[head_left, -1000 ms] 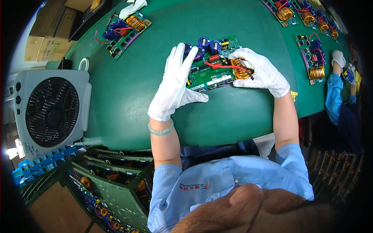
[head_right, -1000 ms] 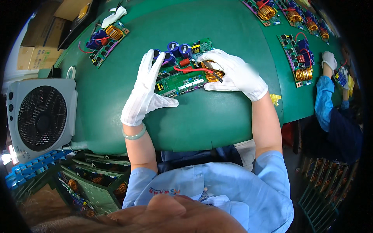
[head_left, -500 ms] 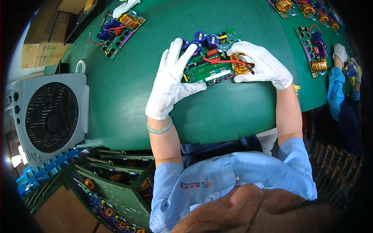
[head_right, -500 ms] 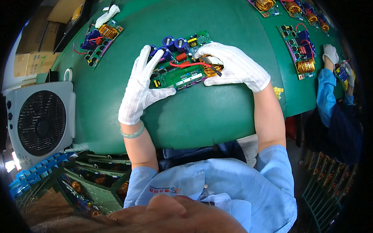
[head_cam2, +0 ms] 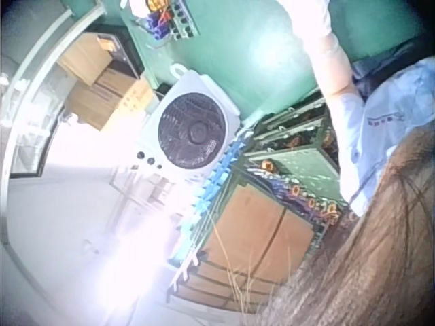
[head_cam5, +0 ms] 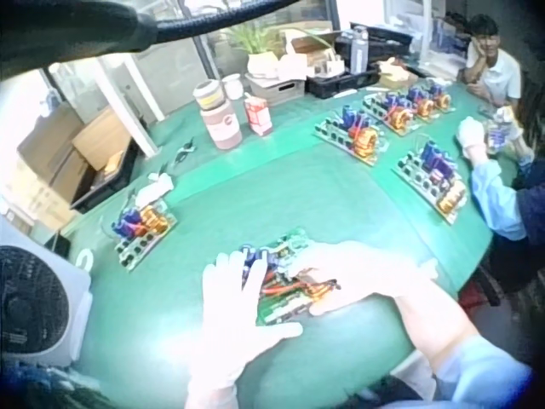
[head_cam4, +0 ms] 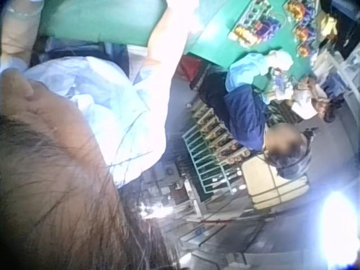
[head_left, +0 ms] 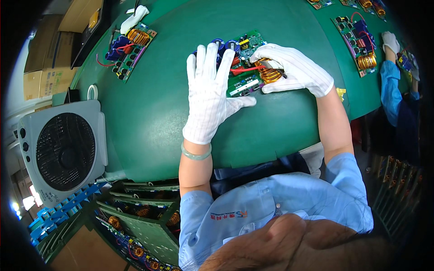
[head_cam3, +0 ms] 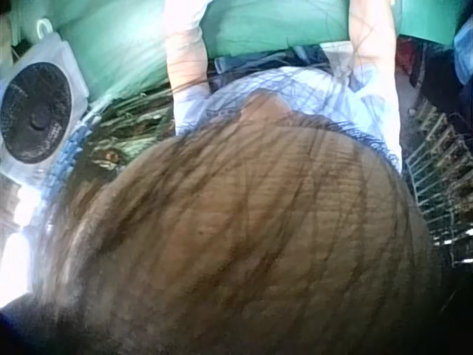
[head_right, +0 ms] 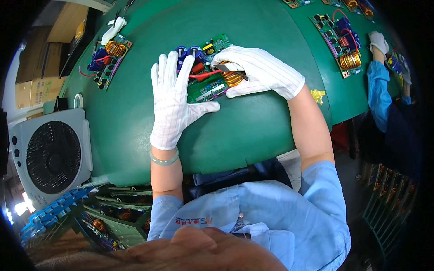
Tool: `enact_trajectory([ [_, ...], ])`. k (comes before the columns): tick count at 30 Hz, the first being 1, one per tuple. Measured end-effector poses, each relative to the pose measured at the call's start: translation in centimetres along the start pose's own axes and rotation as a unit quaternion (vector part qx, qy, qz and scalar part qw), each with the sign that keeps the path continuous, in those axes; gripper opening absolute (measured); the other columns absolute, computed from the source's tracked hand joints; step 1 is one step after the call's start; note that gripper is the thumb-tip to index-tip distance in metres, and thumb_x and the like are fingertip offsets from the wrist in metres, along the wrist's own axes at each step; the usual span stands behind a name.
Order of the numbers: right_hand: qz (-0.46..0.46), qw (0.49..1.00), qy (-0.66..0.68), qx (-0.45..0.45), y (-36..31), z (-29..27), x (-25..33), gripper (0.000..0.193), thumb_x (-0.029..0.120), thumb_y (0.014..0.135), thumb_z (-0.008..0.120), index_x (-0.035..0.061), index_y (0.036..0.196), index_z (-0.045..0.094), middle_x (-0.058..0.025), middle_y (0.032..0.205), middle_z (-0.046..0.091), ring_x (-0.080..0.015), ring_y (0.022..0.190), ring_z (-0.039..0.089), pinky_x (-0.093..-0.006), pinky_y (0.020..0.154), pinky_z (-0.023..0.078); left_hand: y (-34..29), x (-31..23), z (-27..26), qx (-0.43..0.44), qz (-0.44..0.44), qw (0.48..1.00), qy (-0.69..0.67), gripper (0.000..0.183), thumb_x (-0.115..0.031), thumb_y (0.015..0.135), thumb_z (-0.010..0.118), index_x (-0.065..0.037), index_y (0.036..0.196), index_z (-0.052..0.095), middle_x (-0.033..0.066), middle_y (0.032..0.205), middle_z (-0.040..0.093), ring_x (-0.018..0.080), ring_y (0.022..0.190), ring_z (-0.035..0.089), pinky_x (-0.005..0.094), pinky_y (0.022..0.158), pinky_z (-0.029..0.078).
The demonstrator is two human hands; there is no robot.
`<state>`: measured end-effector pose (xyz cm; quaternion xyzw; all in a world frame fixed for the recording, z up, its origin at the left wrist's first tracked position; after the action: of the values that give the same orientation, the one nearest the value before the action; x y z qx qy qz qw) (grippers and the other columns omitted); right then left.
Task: The person cleans the surface of green circuit boards using a small metal scraper and a yellow cloth. They repeatedly scrape the board to remove residue and then wipe the surface clean. The person handles multiple boards, flipping them over to clean different sides and placing them into a green storage bin.
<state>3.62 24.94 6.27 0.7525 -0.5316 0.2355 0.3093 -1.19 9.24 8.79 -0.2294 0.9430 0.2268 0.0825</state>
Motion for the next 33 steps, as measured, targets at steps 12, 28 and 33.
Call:
enact_trajectory([
  [12,-0.043,0.999,-0.010,-0.013,-0.3,0.0,-0.2,0.064,0.041,0.075,0.081,0.0033,0.121,0.056,-0.0155,0.120,0.060,-0.0383,0.104,0.059,-0.0414,0.091,0.049,-0.2,0.8,1.7,-0.054,0.055,0.996,0.042,0.094,-0.053,0.061,0.083,-0.005,0.137,0.052,0.0243,0.137,0.051,0.0424,0.125,0.049,0.0592,0.108,0.034],
  [28,-0.001,1.000,0.011,0.003,-0.5,0.3,-0.6,0.069,0.043,0.076,0.080,0.0042,0.127,0.054,-0.0162,0.124,0.058,-0.0387,0.110,0.058,-0.0426,0.094,0.049,0.8,-0.6,1.4,-0.064,-0.005,0.997,0.036,0.091,-0.048,0.066,0.085,-0.002,0.137,0.048,0.0229,0.136,0.052,0.0400,0.126,0.050,0.0587,0.107,0.033],
  [33,0.024,0.999,0.027,0.012,-0.6,0.4,-1.0,0.074,0.047,0.073,0.081,0.0070,0.131,0.055,-0.0149,0.127,0.059,-0.0372,0.115,0.057,-0.0418,0.097,0.048,0.5,0.5,0.6,-0.061,-0.008,0.997,-0.048,0.076,-0.033,0.073,0.083,-0.002,0.135,0.053,0.0217,0.134,0.055,0.0407,0.128,0.049,0.0548,0.112,0.032],
])
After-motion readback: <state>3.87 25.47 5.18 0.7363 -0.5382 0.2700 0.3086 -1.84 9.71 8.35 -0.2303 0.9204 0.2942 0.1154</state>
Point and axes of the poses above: each hand's wrist, its own y-axis towards the middle knuckle, its own z-axis out of the palm, x = y × z, the point moved 8 cm from there along y, towards the middle knuckle
